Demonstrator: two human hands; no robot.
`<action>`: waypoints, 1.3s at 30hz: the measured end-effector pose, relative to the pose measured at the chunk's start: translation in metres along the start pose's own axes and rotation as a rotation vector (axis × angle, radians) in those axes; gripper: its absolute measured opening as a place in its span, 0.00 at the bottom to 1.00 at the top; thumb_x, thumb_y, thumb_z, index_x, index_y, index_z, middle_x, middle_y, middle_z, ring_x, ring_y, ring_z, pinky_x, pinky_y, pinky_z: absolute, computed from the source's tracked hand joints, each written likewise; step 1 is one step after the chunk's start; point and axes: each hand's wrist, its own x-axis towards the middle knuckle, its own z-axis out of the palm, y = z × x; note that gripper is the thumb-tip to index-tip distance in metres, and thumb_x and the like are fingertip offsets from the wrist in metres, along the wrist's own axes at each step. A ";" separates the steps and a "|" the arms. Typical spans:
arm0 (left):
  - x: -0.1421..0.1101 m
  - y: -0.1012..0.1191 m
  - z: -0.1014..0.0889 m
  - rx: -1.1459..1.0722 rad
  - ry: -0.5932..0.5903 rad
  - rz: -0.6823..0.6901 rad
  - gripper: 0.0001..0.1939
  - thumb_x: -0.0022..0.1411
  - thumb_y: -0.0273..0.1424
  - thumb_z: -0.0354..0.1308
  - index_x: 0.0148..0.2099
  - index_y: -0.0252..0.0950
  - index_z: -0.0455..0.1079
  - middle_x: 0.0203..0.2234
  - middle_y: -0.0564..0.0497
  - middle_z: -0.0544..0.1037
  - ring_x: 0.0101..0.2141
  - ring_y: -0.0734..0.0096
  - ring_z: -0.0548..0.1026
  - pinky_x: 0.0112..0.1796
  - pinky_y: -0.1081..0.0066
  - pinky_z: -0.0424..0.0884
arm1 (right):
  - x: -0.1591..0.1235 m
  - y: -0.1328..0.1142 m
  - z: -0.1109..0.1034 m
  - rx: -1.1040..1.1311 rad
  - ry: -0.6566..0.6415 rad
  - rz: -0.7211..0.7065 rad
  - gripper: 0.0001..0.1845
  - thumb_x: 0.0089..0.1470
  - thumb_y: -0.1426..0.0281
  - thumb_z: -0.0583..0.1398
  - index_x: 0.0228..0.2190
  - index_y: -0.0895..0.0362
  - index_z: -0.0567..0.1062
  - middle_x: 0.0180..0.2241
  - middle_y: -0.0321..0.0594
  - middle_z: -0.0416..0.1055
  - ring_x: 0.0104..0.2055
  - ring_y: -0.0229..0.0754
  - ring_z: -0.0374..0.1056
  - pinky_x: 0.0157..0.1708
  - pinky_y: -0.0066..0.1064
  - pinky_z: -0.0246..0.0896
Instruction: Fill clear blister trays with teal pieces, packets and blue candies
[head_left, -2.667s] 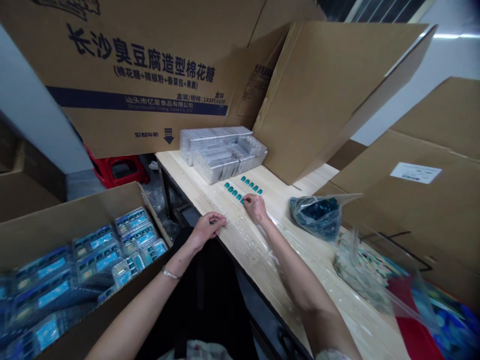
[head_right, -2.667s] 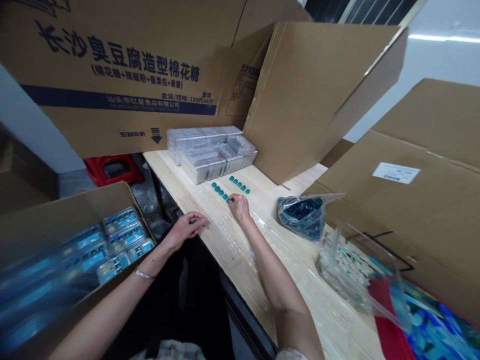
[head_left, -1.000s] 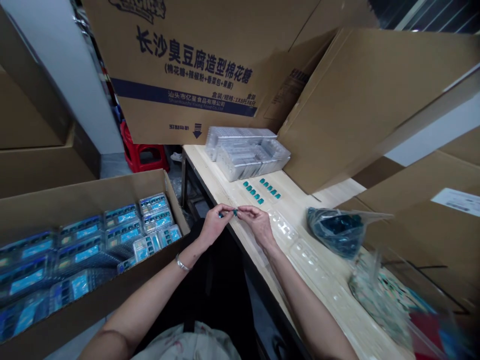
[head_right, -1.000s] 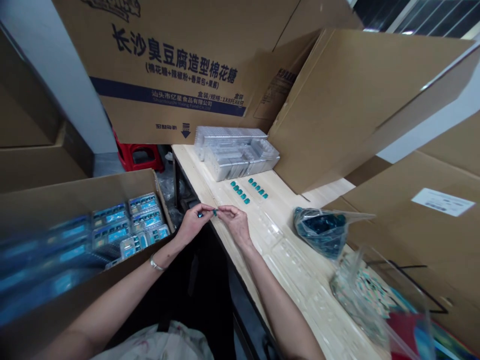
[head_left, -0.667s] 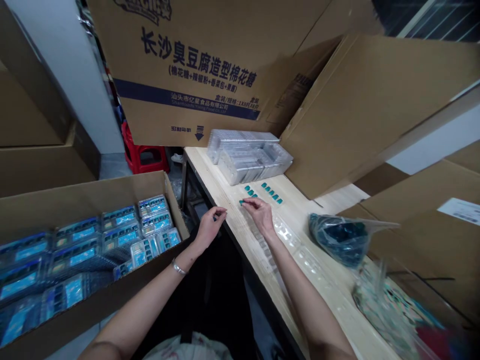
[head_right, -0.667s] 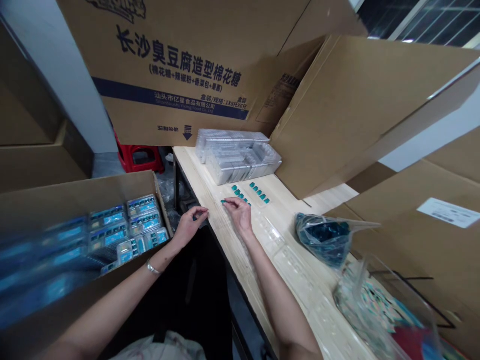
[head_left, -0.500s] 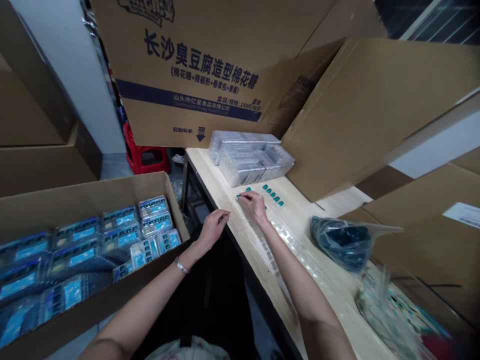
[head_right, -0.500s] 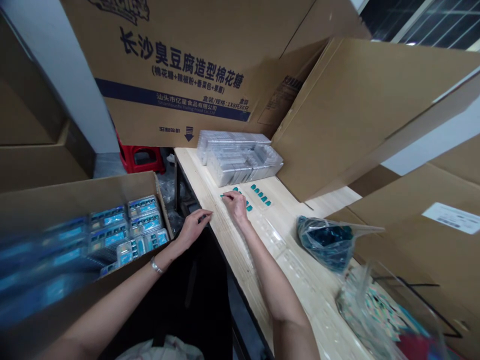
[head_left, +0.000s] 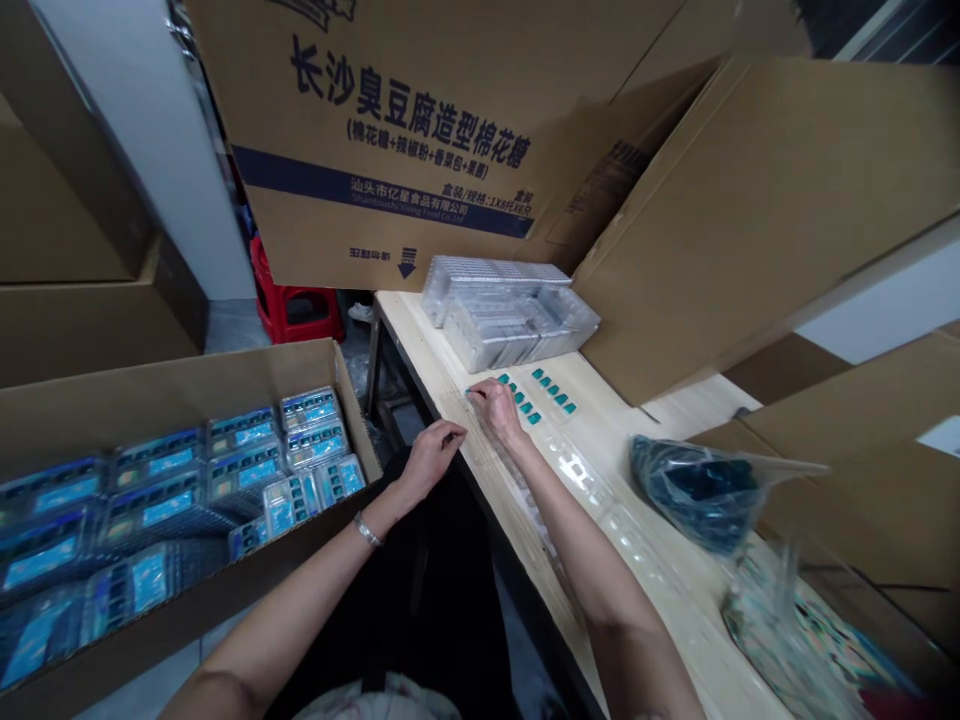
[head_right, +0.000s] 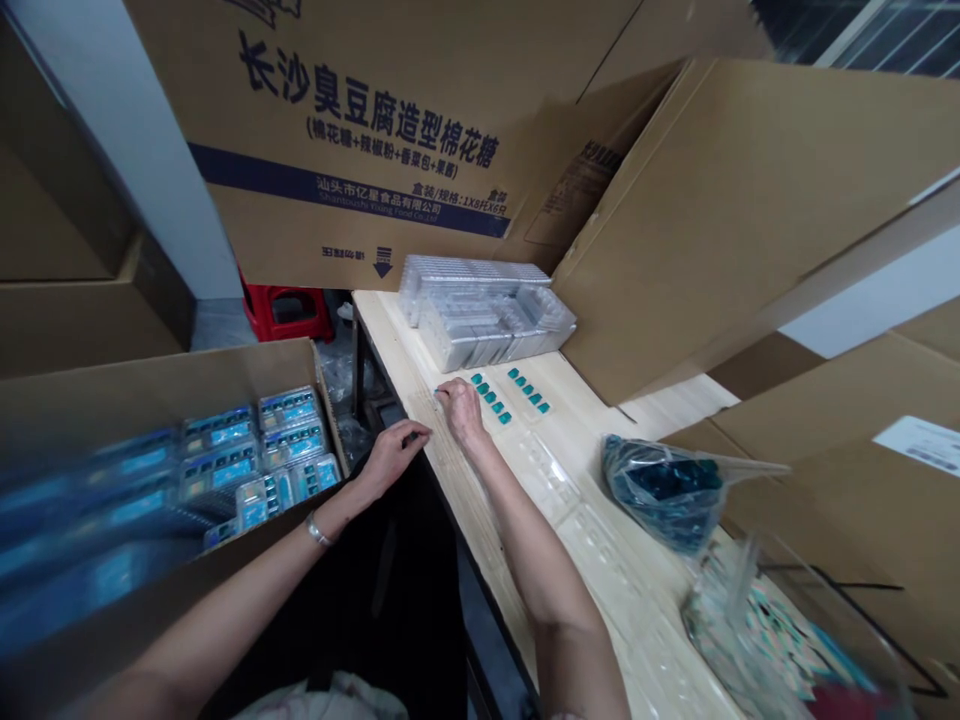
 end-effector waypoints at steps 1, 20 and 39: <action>0.000 0.000 0.000 0.000 -0.001 -0.002 0.07 0.58 0.29 0.53 0.36 0.37 0.72 0.33 0.50 0.76 0.31 0.73 0.72 0.34 0.72 0.67 | 0.001 -0.001 0.000 -0.009 -0.004 0.006 0.07 0.47 0.76 0.59 0.30 0.61 0.78 0.30 0.45 0.75 0.35 0.44 0.70 0.37 0.31 0.61; 0.004 0.001 0.001 -0.016 -0.005 -0.012 0.06 0.57 0.28 0.54 0.34 0.37 0.73 0.31 0.50 0.76 0.31 0.73 0.72 0.33 0.72 0.67 | 0.008 0.017 0.003 0.055 0.004 0.168 0.09 0.49 0.70 0.58 0.31 0.58 0.78 0.29 0.40 0.76 0.31 0.41 0.71 0.33 0.29 0.63; 0.011 -0.001 0.002 0.001 -0.034 0.017 0.06 0.56 0.28 0.54 0.35 0.35 0.72 0.30 0.50 0.74 0.28 0.75 0.69 0.33 0.72 0.67 | 0.006 0.011 0.002 -0.026 -0.114 -0.121 0.10 0.50 0.78 0.55 0.34 0.61 0.75 0.33 0.44 0.71 0.37 0.40 0.66 0.38 0.28 0.58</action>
